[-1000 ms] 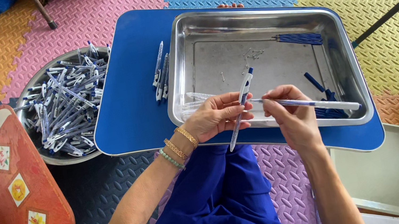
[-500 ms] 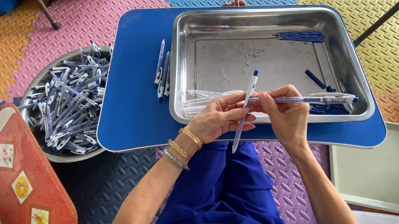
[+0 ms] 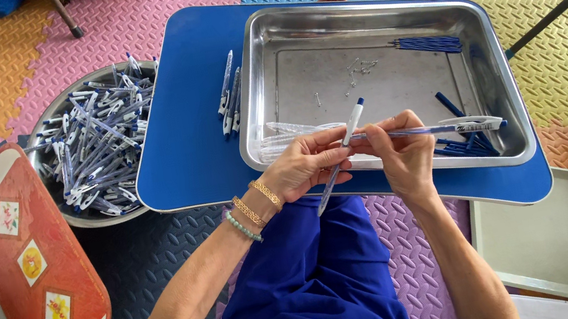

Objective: The person assembles ballpoint pens by inserting the ink tubes and springs into the pen barrels and attaching the caps.

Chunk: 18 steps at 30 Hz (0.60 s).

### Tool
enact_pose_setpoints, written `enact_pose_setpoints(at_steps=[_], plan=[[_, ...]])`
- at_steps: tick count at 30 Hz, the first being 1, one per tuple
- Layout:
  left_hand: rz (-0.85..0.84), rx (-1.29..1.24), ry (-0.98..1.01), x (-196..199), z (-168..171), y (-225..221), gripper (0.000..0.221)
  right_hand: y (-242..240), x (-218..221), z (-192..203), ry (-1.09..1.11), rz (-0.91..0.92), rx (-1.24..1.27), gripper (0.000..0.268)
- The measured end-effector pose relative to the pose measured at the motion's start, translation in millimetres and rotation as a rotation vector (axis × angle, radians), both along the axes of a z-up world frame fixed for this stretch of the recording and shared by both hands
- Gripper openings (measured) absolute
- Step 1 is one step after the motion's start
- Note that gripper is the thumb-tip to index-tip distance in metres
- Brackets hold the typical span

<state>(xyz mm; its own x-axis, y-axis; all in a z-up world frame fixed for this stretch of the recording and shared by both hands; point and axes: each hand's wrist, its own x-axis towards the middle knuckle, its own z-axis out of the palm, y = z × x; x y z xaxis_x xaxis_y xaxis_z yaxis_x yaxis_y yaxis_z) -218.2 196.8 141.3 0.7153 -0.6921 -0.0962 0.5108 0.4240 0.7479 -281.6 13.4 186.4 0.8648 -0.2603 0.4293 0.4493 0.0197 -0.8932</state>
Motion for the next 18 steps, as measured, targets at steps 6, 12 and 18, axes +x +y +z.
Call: enact_pose_setpoints(at_steps=[6, 12, 18], plan=[[-0.009, 0.012, 0.036, -1.8, 5.8, 0.7, 0.049, 0.4, 3.9, -12.9, -0.027, -0.020, -0.118, 0.020], [0.031, 0.034, 0.045, 8.0, -25.2, -9.7, 0.046, -11.0, 12.2, -53.2, -0.399, -0.355, -0.833, 0.018], [0.000, 0.039, -0.017, 22.6, -6.4, -1.7, 0.046, -9.9, 0.7, 34.0, -0.020, -0.228, -0.311, 0.027]])
